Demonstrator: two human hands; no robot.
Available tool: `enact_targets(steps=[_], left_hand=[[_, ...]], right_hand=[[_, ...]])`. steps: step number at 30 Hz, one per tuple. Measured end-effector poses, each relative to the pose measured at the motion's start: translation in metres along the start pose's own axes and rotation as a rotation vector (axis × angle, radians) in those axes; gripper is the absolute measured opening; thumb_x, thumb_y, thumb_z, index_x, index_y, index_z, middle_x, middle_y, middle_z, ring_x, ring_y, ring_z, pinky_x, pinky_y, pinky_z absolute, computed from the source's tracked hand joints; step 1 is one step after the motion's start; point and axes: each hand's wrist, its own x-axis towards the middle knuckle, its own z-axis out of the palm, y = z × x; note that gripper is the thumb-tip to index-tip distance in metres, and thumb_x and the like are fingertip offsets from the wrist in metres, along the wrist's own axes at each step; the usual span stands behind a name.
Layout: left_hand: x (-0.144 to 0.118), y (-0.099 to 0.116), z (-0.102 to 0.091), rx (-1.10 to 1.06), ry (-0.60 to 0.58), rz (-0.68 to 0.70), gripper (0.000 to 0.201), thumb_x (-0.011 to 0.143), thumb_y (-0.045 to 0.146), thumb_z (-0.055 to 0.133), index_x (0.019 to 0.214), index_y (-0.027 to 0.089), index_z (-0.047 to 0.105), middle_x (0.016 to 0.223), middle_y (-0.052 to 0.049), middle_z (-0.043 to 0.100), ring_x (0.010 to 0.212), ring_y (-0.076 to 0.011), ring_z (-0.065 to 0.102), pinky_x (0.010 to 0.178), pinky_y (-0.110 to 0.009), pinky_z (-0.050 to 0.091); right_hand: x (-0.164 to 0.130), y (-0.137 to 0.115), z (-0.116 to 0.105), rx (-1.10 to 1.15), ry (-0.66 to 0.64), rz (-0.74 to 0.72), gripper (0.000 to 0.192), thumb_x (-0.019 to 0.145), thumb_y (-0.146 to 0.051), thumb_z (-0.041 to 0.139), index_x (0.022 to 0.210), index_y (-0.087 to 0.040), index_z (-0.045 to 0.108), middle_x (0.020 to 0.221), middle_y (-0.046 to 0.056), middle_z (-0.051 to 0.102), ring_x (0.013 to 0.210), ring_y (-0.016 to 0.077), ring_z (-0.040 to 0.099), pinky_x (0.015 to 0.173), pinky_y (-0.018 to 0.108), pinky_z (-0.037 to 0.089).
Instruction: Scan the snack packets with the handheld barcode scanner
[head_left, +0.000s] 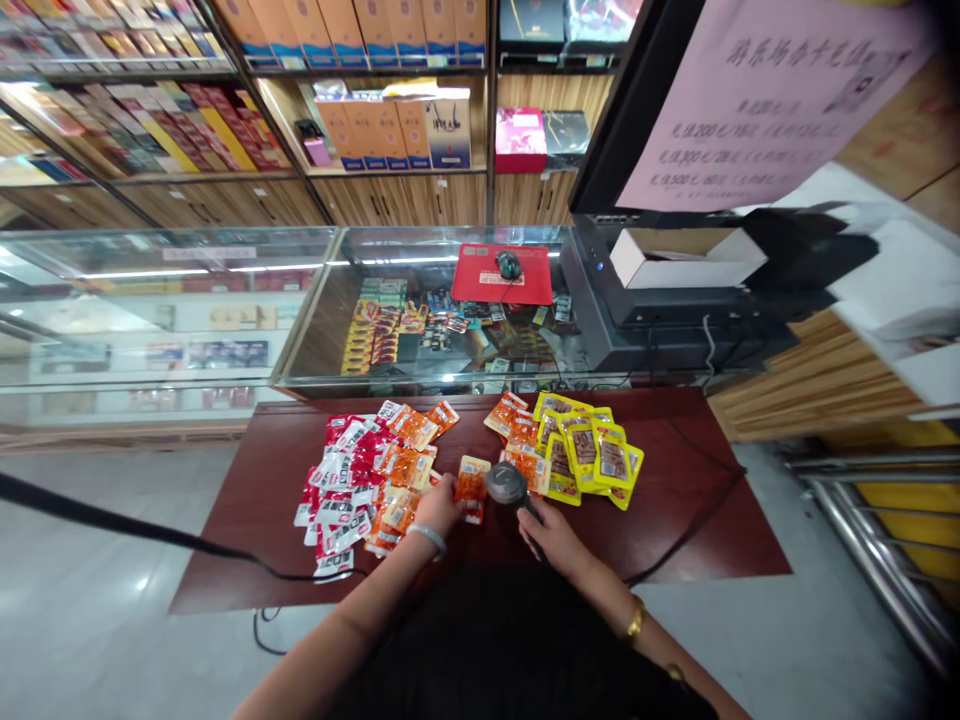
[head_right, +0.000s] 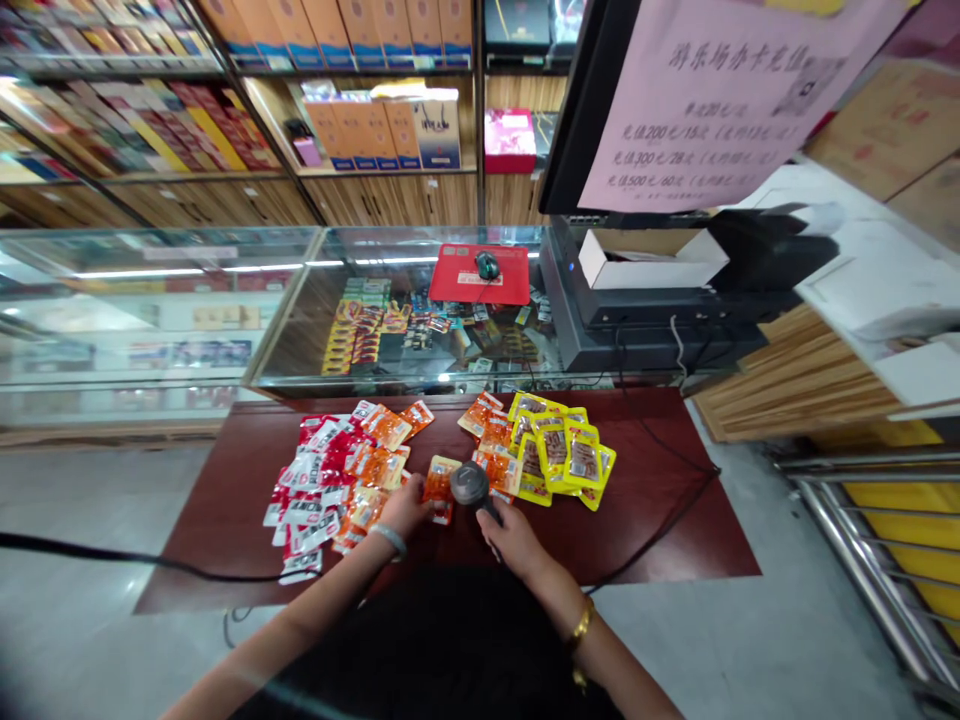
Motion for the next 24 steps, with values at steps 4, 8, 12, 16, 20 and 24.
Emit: enact_targets(steps=[4,8,12,16,20,24], left_hand=[[0.002,0.019,0.019,-0.268,-0.081,0.105,0.035,0.070,0.032,0.077,0.096,0.020,0.057,0.087,-0.001,0.071,0.082,-0.0174,0.066,0.074,-0.027,0.049],[0.004,0.042,0.030,-0.418,-0.133,0.270,0.045,0.068,0.022,0.077,0.109,0.018,0.060,0.107,-0.007,0.072,0.098,-0.0212,0.066,0.088,-0.032,0.051],[0.001,0.024,0.018,-0.317,-0.109,0.213,0.041,0.071,0.023,0.073,0.110,0.018,0.062,0.104,-0.007,0.072,0.099,-0.0222,0.066,0.090,-0.033,0.050],[-0.013,-0.022,-0.009,0.006,0.126,0.079,0.030,0.080,0.026,0.064,0.109,0.018,0.061,0.107,-0.008,0.068,0.102,-0.0225,0.063,0.093,-0.034,0.046],[-0.036,-0.058,-0.026,0.282,0.327,-0.099,0.055,0.076,0.040,0.069,0.124,0.019,0.056,0.130,-0.013,0.055,0.120,-0.0314,0.051,0.099,-0.041,0.040],[-0.050,-0.070,-0.023,0.343,0.347,-0.192,0.073,0.075,0.045,0.069,0.139,0.020,0.044,0.141,-0.015,0.046,0.126,-0.0329,0.045,0.100,-0.042,0.038]], right_hand=[[0.000,0.001,0.000,0.010,0.020,0.003,0.046,0.084,-0.065,0.056,0.092,-0.020,0.055,0.053,-0.008,0.044,0.041,0.0093,0.035,0.040,0.022,0.029],[-0.001,-0.003,0.000,-0.008,0.031,-0.007,0.047,0.083,-0.065,0.056,0.093,-0.020,0.057,0.055,-0.007,0.044,0.043,0.0103,0.036,0.042,0.023,0.029],[-0.001,-0.002,-0.002,-0.052,0.042,-0.007,0.044,0.085,-0.063,0.056,0.089,-0.019,0.057,0.058,-0.006,0.047,0.046,0.0111,0.040,0.044,0.023,0.031],[0.000,0.000,-0.001,-0.074,0.009,0.016,0.042,0.086,-0.062,0.055,0.088,-0.020,0.055,0.058,-0.006,0.048,0.046,0.0107,0.040,0.043,0.022,0.031],[0.002,-0.004,0.004,-0.120,-0.037,0.022,0.042,0.087,-0.062,0.053,0.086,-0.020,0.054,0.054,-0.007,0.047,0.042,0.0105,0.039,0.041,0.023,0.031],[0.005,-0.007,0.009,-0.189,-0.084,-0.001,0.039,0.087,-0.059,0.055,0.089,-0.020,0.059,0.053,-0.006,0.049,0.043,0.0118,0.041,0.045,0.024,0.035]])
